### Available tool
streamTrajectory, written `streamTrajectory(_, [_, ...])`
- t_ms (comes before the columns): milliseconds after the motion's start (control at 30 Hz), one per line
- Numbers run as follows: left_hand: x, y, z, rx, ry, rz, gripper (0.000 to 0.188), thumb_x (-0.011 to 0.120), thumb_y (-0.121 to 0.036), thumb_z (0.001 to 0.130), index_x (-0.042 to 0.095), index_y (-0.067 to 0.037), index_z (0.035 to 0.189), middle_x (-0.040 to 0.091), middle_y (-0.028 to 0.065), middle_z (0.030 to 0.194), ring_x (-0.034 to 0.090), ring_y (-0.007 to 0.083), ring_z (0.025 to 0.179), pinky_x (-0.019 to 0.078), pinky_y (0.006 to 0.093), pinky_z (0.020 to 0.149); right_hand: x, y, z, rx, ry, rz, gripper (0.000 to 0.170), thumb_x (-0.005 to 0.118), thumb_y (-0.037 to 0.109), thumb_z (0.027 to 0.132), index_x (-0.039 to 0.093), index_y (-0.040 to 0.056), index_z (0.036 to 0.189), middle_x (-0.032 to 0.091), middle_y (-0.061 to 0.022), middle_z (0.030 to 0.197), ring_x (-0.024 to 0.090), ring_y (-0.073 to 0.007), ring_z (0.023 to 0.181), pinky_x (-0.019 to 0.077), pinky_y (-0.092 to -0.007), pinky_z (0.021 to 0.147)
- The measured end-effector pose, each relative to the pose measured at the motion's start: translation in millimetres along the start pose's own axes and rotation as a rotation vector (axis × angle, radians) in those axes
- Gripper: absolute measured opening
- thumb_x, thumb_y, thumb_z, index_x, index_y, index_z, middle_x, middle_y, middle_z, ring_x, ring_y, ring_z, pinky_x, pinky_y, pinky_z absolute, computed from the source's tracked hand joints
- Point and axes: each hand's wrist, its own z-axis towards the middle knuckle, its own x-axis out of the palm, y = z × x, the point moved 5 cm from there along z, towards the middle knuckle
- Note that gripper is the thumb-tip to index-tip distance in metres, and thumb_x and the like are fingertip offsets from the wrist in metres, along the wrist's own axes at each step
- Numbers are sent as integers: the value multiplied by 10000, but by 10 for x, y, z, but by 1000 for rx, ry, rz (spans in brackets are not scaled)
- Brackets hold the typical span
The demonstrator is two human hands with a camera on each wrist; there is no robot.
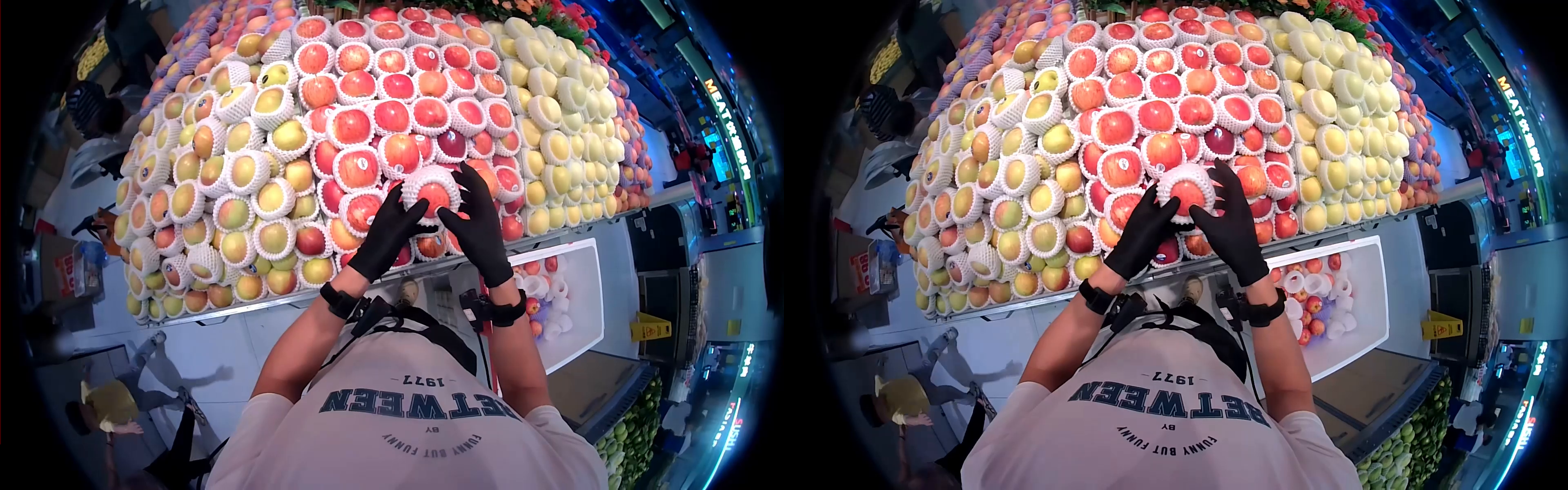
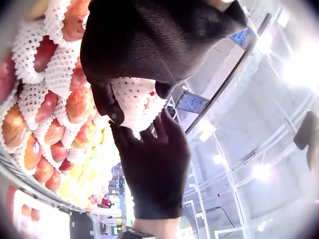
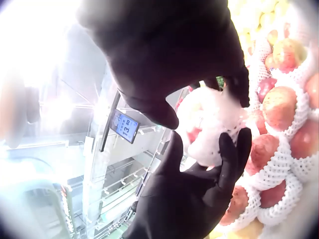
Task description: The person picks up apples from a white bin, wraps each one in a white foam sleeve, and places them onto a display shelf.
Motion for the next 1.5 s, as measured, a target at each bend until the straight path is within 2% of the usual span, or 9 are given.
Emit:
streamTrajectory(167, [-26, -61, -59, -32, 29, -49, 527, 604, -302, 927, 400, -29, 1329, 539, 111, 1221, 597, 199, 1052, 577, 348, 797, -53, -156, -42, 136, 52, 98, 476, 616, 158, 910, 448, 24, 1335, 541, -88, 1223, 580, -143, 996, 479, -294, 864])
streamTrajectory(300, [-52, 2, -98, -93, 95, -67, 501, 542, -339, 959, 394, -46, 1337, 558, 101, 1217, 614, 206, 1032, 552, 366, 811, 11, -325, -81, 213, 215, 393, 425, 558, 163, 951, 456, 37, 1344, 540, -76, 1292, 538, -158, 1159, 442, -337, 960])
streamTrajectory(433, [-38, -1, -137, -94, 112, -15, 489, 571, -312, 944, 418, -34, 1315, 566, 89, 1188, 604, 180, 1028, 541, 333, 816, 77, -480, -178, -7, 218, 39, 405, 478, 253, 992, 447, 54, 1343, 514, -68, 1306, 487, -169, 1209, 407, -314, 995])
streamTrajectory(533, [-94, 7, -130, -30, 67, 113, 502, 627, -300, 910, 445, -25, 1288, 578, 77, 1145, 599, 147, 1004, 534, 288, 787, 212, -152, -227, 227, 167, 407, 452, 454, 253, 999, 388, 14, 1377, 463, -91, 1345, 435, -159, 1236, 365, -305, 1031])
streamTrajectory(867, [-73, 57, -108, -17, -146, -23, 525, 699, -241, 863, 392, -32, 1235, 507, 150, 1198, 593, 191, 1013, 567, 318, 767, 127, 44, -237, -38, -95, 104, 602, 674, 151, 847, 389, 19, 1361, 442, -119, 1342, 415, -210, 1256, 361, -340, 1037])
streamTrajectory(1033, [32, -10, -83, -38, 69, -211, 505, 455, -373, 992, 354, -98, 1403, 492, 97, 1329, 540, 237, 1167, 465, 399, 970, 269, 9, -81, -67, -239, 206, 773, 810, 131, 706, 387, 31, 1345, 433, -137, 1341, 439, -260, 1240, 389, -380, 1026])
streamTrajectory(1167, [-22, -24, 2, -65, 149, -294, 532, 464, -410, 981, 359, -69, 1376, 511, 124, 1287, 570, 261, 1130, 520, 404, 898, 346, 212, -174, -274, -160, -253, 750, 812, 134, 710, 408, 43, 1334, 459, -123, 1322, 498, -250, 1185, 438, -356, 982])
streamTrajectory(1267, [-56, -51, -21, -136, 202, -489, 545, 468, -413, 974, 366, -52, 1369, 518, 147, 1282, 577, 279, 1118, 528, 431, 886, 263, 109, -168, -84, -95, 85, 692, 797, 124, 728, 441, 36, 1314, 501, -101, 1285, 521, -227, 1157, 443, -343, 970])
streamTrajectory(1500, [-226, 30, -72, -152, 120, -510, 454, 355, -352, 1018, 416, -52, 1352, 528, 121, 1289, 557, 256, 1146, 489, 422, 953, 324, 117, -220, 49, 12, -110, 663, 793, 145, 735, 465, 68, 1306, 532, -106, 1244, 560, -209, 1067, 491, -323, 860])
